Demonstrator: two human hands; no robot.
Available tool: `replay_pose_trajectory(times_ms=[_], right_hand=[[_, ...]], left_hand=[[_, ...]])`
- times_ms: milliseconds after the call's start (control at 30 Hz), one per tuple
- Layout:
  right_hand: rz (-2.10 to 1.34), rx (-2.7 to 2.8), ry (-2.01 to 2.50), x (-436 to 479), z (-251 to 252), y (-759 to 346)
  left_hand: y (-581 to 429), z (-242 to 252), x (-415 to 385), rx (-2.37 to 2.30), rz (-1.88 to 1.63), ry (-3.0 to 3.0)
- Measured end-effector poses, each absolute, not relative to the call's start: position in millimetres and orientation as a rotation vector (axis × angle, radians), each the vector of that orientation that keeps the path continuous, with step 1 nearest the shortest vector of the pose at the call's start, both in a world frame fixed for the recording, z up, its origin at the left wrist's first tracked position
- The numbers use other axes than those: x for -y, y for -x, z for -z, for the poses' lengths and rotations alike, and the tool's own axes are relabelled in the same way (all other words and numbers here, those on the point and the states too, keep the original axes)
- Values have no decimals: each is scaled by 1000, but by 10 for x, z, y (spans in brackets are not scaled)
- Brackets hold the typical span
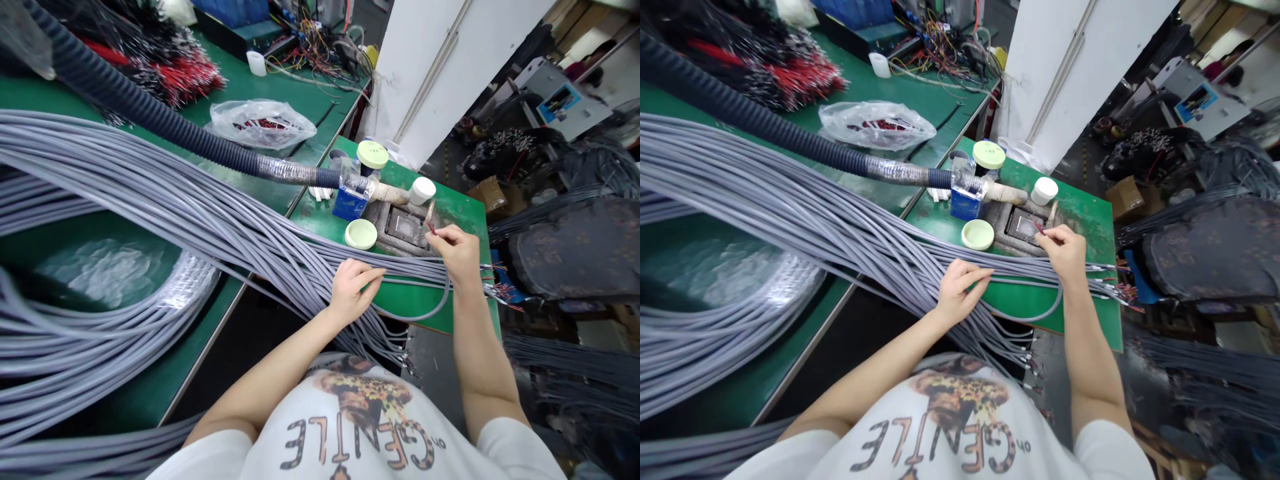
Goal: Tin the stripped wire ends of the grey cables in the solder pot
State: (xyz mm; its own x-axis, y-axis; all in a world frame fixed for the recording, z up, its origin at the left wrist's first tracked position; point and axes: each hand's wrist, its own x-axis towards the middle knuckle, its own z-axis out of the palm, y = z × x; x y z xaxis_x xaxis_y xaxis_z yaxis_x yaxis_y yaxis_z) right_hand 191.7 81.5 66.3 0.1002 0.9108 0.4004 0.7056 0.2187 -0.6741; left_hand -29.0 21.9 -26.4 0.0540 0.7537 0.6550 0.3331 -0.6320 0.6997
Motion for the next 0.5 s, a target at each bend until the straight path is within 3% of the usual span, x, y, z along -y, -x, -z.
replay_pose_trajectory(times_ms=[200,500], right_hand=[[-279,1784,1428,-337,-921,-1564],[-394,1832,1435,-91,-1045,-1492]], left_hand=[[-14,-163,-354,-1209,-1586,-2066],[-21,-361,-398,-1189,-1741,-2091]])
